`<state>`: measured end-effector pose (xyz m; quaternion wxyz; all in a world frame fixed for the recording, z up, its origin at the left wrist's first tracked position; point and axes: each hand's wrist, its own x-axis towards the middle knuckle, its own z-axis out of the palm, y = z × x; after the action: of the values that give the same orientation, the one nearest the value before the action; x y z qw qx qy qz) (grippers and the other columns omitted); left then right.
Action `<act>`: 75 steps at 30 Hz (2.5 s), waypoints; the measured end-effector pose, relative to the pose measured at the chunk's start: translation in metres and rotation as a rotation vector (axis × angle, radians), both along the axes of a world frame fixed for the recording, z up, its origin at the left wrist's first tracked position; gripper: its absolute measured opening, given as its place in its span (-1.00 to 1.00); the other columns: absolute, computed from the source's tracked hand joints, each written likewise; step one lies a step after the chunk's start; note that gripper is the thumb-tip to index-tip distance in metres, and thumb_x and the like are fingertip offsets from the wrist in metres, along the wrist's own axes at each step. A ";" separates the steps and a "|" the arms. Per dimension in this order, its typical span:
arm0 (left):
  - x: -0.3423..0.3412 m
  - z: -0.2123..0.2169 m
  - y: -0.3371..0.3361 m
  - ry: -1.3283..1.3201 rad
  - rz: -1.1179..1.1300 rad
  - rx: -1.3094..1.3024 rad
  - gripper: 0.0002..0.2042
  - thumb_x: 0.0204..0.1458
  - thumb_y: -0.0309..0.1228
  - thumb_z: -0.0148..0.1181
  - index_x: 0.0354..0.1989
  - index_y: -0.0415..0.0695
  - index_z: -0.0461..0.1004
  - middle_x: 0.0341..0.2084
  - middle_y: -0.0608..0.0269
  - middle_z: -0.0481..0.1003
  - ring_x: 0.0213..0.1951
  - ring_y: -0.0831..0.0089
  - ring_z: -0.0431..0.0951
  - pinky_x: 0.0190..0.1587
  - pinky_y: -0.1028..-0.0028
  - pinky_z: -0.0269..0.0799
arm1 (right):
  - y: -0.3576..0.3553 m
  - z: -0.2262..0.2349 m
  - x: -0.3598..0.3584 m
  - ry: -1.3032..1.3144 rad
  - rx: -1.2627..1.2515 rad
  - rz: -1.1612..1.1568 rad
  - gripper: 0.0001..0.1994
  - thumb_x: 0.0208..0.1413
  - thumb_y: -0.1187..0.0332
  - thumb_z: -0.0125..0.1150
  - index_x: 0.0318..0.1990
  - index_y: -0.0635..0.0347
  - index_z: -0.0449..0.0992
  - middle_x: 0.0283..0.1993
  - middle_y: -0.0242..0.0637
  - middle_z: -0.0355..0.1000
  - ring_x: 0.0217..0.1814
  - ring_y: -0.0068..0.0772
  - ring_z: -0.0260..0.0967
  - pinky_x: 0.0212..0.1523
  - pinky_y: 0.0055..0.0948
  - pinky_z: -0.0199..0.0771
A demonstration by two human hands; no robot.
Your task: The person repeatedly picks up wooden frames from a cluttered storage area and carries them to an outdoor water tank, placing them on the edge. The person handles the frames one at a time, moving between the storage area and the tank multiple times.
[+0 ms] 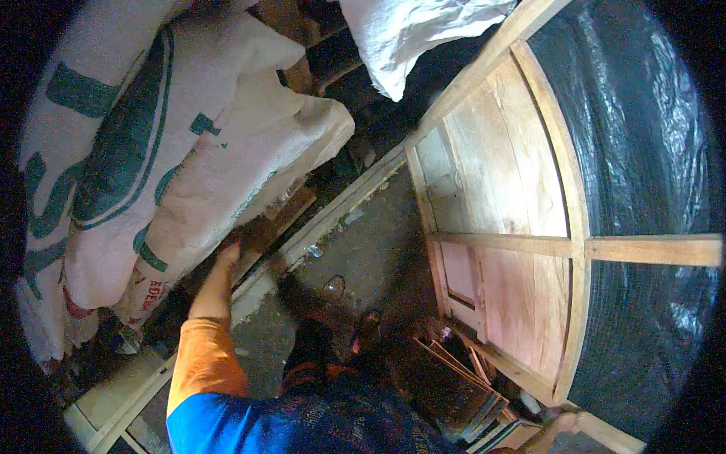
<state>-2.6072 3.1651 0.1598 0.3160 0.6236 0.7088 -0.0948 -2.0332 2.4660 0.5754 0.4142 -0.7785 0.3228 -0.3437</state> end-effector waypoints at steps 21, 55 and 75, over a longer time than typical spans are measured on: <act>0.090 0.128 -0.304 -0.212 -0.026 -0.452 -0.44 0.09 -0.02 0.02 0.14 -0.20 0.31 0.16 0.03 0.26 0.17 0.23 0.28 0.15 0.26 0.23 | -0.055 -0.029 -0.016 -0.225 -0.396 0.178 -0.27 0.12 -0.06 0.05 0.05 0.56 0.00 -0.07 0.32 0.24 -0.18 0.13 0.33 -0.19 -0.11 0.44; -0.072 0.203 -0.576 -0.425 0.609 0.094 -0.32 -0.01 -0.08 0.17 0.23 -0.21 0.16 0.15 -0.06 0.26 0.18 0.15 0.27 0.18 0.34 0.20 | -0.081 -0.054 -0.078 -0.544 -0.851 0.566 -0.36 0.10 0.35 0.13 0.20 0.50 -0.07 0.12 0.41 0.11 0.12 0.15 0.19 0.11 -0.09 0.23; -0.591 0.295 -0.828 0.467 1.631 0.770 -0.20 0.00 -0.02 0.12 0.36 0.17 -0.20 0.35 0.05 -0.26 0.35 -0.06 -0.35 0.32 0.03 -0.29 | -0.126 -0.024 -0.234 -1.146 -2.005 0.467 -0.75 0.07 0.58 0.06 -0.10 0.55 0.32 -0.20 0.24 0.36 -0.25 0.08 0.39 -0.13 -0.15 0.47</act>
<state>-3.1984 2.3371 0.4552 -0.0944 -0.0402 0.9559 0.2752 -2.2672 2.3399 0.5518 -0.2456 -0.5283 -0.4752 -0.6593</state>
